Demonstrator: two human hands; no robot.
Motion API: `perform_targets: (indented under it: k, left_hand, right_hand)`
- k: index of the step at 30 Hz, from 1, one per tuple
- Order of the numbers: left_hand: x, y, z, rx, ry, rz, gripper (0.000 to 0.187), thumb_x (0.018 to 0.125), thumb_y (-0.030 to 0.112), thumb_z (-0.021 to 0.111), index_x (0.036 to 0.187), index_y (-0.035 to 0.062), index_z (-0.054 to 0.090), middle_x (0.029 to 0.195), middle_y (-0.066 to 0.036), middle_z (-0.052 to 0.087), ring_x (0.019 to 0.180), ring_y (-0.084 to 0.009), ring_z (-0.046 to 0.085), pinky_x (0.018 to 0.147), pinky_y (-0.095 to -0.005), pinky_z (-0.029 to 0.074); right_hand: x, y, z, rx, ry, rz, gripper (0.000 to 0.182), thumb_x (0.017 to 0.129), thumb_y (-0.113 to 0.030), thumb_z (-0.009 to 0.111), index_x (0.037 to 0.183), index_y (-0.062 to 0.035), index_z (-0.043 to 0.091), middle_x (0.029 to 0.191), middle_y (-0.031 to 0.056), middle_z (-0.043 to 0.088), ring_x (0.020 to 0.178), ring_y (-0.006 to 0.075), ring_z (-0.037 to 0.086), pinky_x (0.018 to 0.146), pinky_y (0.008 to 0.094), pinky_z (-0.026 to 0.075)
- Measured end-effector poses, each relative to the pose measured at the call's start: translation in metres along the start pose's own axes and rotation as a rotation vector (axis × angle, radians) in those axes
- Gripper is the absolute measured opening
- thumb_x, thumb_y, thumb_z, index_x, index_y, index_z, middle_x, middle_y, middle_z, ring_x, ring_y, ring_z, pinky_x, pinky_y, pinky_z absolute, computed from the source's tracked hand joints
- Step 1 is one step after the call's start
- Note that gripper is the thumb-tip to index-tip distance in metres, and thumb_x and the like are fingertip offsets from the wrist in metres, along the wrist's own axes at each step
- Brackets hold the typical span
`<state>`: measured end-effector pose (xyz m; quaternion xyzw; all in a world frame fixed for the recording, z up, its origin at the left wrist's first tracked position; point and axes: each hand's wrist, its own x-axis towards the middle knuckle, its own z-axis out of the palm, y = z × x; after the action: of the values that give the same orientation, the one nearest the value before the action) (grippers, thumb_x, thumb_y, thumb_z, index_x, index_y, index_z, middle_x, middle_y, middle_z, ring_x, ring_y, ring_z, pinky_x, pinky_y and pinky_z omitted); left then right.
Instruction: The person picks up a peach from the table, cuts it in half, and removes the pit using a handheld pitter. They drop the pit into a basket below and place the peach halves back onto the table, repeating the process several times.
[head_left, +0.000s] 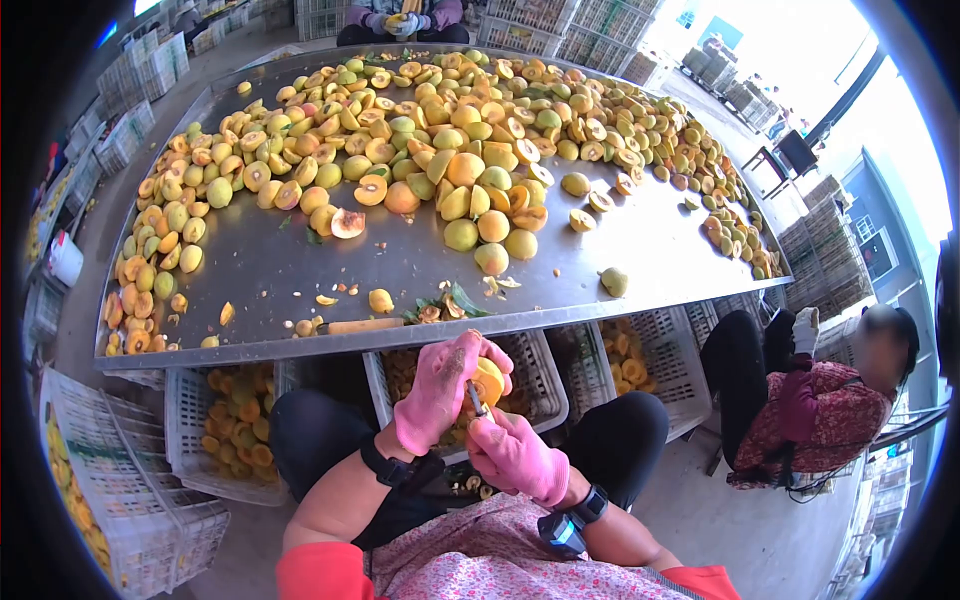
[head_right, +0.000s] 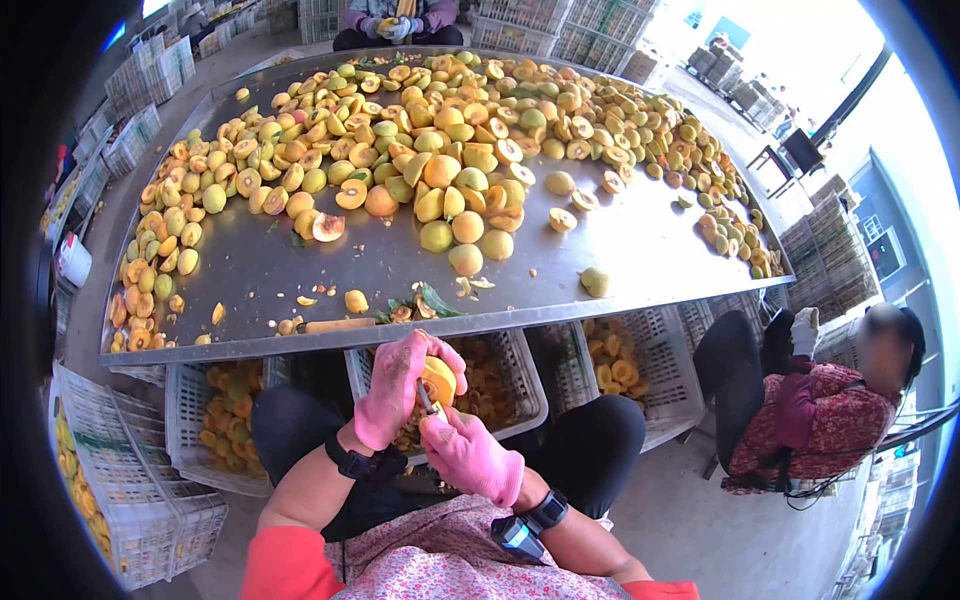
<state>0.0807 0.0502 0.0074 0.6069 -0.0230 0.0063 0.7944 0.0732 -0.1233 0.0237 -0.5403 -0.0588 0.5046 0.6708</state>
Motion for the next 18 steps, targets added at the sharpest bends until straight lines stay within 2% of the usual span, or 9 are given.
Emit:
perform_targets:
  k: [2,4,7,9,10,13,15,18]
  left_hand:
    - [-0.004,0.0,0.007,-0.07,0.155,0.131,0.056,0.109,0.044,0.037,0.094,-0.0003,0.066,0.079,-0.009,0.07,0.071,-0.0131,0.066,0.068,-0.0261,0.053]
    - [-0.005,-0.003,0.009,-0.117,0.229,0.147,0.056,0.109,0.044,0.036,0.094,-0.0002,0.067,0.079,-0.009,0.07,0.07,-0.0131,0.066,0.067,-0.0264,0.053]
    - [-0.003,0.002,0.008,-0.142,0.194,0.099,0.058,0.109,0.047,0.036,0.093,-0.0004,0.066,0.079,-0.01,0.07,0.068,-0.013,0.065,0.066,-0.0264,0.053]
    - [0.0,0.002,0.007,-0.159,0.233,-0.044,0.062,0.109,0.05,0.036,0.093,-0.0007,0.066,0.076,-0.01,0.069,0.067,-0.0134,0.065,0.065,-0.0267,0.054]
    - [0.001,0.0,0.005,-0.165,0.235,-0.043,0.062,0.109,0.05,0.036,0.093,-0.0007,0.066,0.076,-0.01,0.069,0.067,-0.0134,0.065,0.065,-0.0267,0.054]
    - [0.008,-0.005,-0.003,-0.183,0.13,-0.084,0.065,0.108,0.054,0.037,0.09,-0.0007,0.067,0.074,-0.009,0.069,0.066,-0.0133,0.066,0.066,-0.0267,0.054]
    - [0.013,-0.008,-0.008,-0.138,0.004,-0.176,0.065,0.108,0.055,0.034,0.09,-0.0001,0.065,0.075,-0.011,0.069,0.065,-0.0169,0.068,0.064,-0.0278,0.056]
    - [0.017,-0.014,-0.014,-0.036,-0.034,-0.144,0.067,0.107,0.057,0.036,0.09,0.0001,0.066,0.075,-0.011,0.069,0.066,-0.0171,0.068,0.065,-0.0286,0.056]
  right_hand:
    - [0.002,-0.004,0.009,0.008,0.014,-0.014,0.024,0.107,-0.034,0.053,0.097,-0.013,0.053,0.074,-0.0084,0.048,0.06,0.0031,0.044,0.052,0.0215,0.034]
    - [0.005,-0.004,0.01,0.022,0.028,-0.03,0.024,0.107,-0.035,0.053,0.097,-0.013,0.053,0.074,-0.0084,0.048,0.06,0.0031,0.044,0.052,0.0215,0.034]
    - [0.006,-0.004,0.003,-0.002,-0.015,0.034,0.024,0.107,-0.035,0.053,0.098,-0.0129,0.054,0.074,-0.0076,0.049,0.058,0.0034,0.044,0.051,0.0214,0.034]
    - [0.009,-0.003,0.005,-0.022,0.044,0.041,0.027,0.107,-0.038,0.052,0.099,-0.0129,0.054,0.071,-0.0068,0.049,0.056,0.004,0.043,0.049,0.0217,0.033]
    - [0.008,-0.004,0.004,-0.026,0.046,0.046,0.027,0.107,-0.038,0.052,0.099,-0.0129,0.054,0.071,-0.0068,0.049,0.056,0.004,0.043,0.049,0.0217,0.033]
    - [0.006,-0.014,-0.004,-0.153,0.046,0.101,0.034,0.107,-0.046,0.05,0.098,-0.0129,0.053,0.065,-0.0074,0.047,0.049,0.0045,0.044,0.042,0.0217,0.032]
    - [0.005,-0.017,-0.006,-0.164,0.05,0.13,0.035,0.107,-0.046,0.049,0.097,-0.0126,0.052,0.067,-0.0053,0.047,0.047,0.0054,0.041,0.04,0.0228,0.03]
    - [0.007,-0.019,-0.005,-0.188,0.077,0.2,0.038,0.108,-0.047,0.047,0.095,-0.0114,0.05,0.067,-0.0023,0.047,0.044,0.0071,0.038,0.037,0.0244,0.029]
